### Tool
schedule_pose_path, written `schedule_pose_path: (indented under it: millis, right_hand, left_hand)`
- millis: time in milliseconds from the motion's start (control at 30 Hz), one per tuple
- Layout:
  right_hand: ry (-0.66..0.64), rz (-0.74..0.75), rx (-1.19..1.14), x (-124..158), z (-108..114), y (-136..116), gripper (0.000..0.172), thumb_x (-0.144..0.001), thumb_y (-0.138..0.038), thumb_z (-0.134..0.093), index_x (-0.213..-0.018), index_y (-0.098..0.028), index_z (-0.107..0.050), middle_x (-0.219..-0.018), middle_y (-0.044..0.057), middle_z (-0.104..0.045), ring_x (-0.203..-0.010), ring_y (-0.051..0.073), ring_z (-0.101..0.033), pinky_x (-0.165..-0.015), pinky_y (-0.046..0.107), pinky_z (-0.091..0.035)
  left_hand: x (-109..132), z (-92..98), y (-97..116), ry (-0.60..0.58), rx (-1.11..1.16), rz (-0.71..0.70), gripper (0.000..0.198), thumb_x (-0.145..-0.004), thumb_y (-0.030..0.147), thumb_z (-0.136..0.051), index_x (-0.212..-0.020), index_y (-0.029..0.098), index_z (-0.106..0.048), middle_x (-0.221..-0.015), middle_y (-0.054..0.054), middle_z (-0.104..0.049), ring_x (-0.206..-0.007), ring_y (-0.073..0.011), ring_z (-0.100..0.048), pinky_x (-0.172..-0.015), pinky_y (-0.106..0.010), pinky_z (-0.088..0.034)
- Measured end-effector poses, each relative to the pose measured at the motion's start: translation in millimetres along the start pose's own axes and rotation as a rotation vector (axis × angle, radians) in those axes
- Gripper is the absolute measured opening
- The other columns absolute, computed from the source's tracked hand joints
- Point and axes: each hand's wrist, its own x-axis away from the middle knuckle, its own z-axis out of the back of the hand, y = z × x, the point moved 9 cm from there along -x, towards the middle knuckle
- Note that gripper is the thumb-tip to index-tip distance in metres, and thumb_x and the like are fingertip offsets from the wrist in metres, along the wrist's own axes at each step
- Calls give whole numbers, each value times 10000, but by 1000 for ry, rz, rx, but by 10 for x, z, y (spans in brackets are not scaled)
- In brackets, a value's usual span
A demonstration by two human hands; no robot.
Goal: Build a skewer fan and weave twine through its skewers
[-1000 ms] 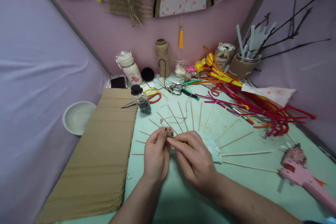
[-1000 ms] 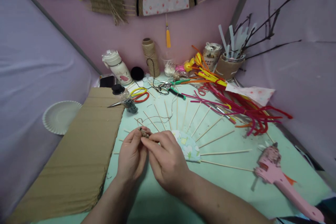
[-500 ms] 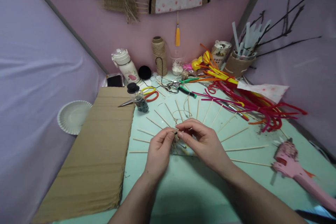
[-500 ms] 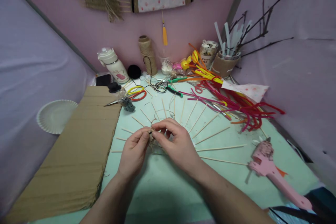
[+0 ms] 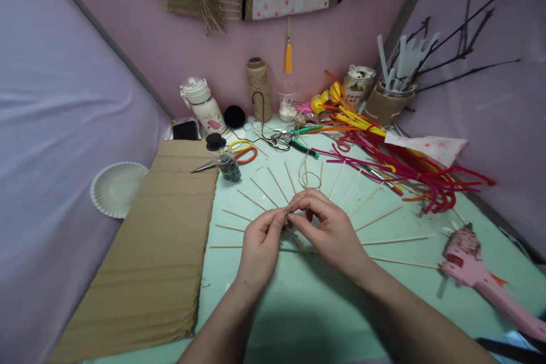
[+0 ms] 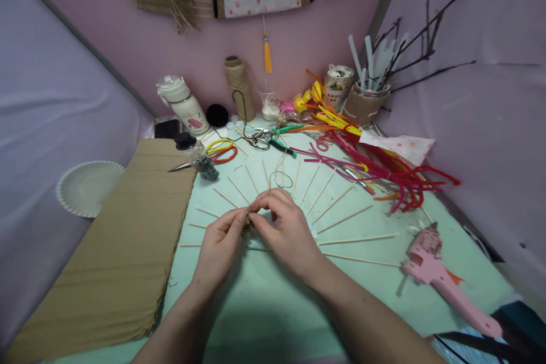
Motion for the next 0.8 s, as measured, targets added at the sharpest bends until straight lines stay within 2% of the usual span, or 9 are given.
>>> schedule_pose_path:
  millis: [100,233,333,433,633,800]
  right_hand:
    - [16,10,34,0,12,2,90,-829,-127,-580,-808,-200,-629,-884,33,-629,-868,169,-564,-705,288,-443]
    - [44,6,46,-8,35,12,77,-833,-140,-586,-829,-197,-637,-885,36,-628,-848,166,-569,-677,279,-447]
    - [40,24,46,-7,30,-1,121,-839,-141,-580,-900,-203,-665,-905,45,-622,-835,162,-578,-651,271,-460]
    - [37,70,71,3,26,-42,149,-855,-158,-564,-913,-218,-688,-901,52,-622,-882,178,-585,-687,290,-476]
    - [52,33,96,0,44,-19,108,-853,-164,-567,-824,-202,-664,-832,36,-661,-772,160,-596,-645,278,-475]
    - [58,-2,104,-6,45,13,92,-837,-175,-583,-813,-199,-669,-802,28,-679,-700,148,-598,-616,269,-476]
  left_hand:
    - [3,0,-7,1,-20,9,265,-855,344,-562,-950,176,-744,-923,-73,-729,-902,-208,-637,-820,-297,-476]
    - [6,-36,-22,-35,-8,-4,243,-848,297,-572,-1001,186,-725,-1000,-77,-724,-946,-207,-639,-860,-300,-471]
    - [8,-37,-18,-32,-50,-48,243,-852,263,-562,-1027,197,-717,-1035,-82,-717,-959,-215,-636,-865,-310,-467]
    - [12,-32,-24,-18,-85,-74,238,-845,251,-568,-1022,207,-722,-1017,-82,-721,-943,-222,-638,-858,-318,-466]
    - [38,87,-30,113,-65,-80,249,-806,261,-630,-1043,218,-694,-1023,-66,-714,-951,-203,-641,-859,-304,-473]
    - [78,127,107,170,-121,-213,160,-797,225,-636,-947,217,-690,-883,-34,-709,-827,-172,-645,-770,-267,-479]
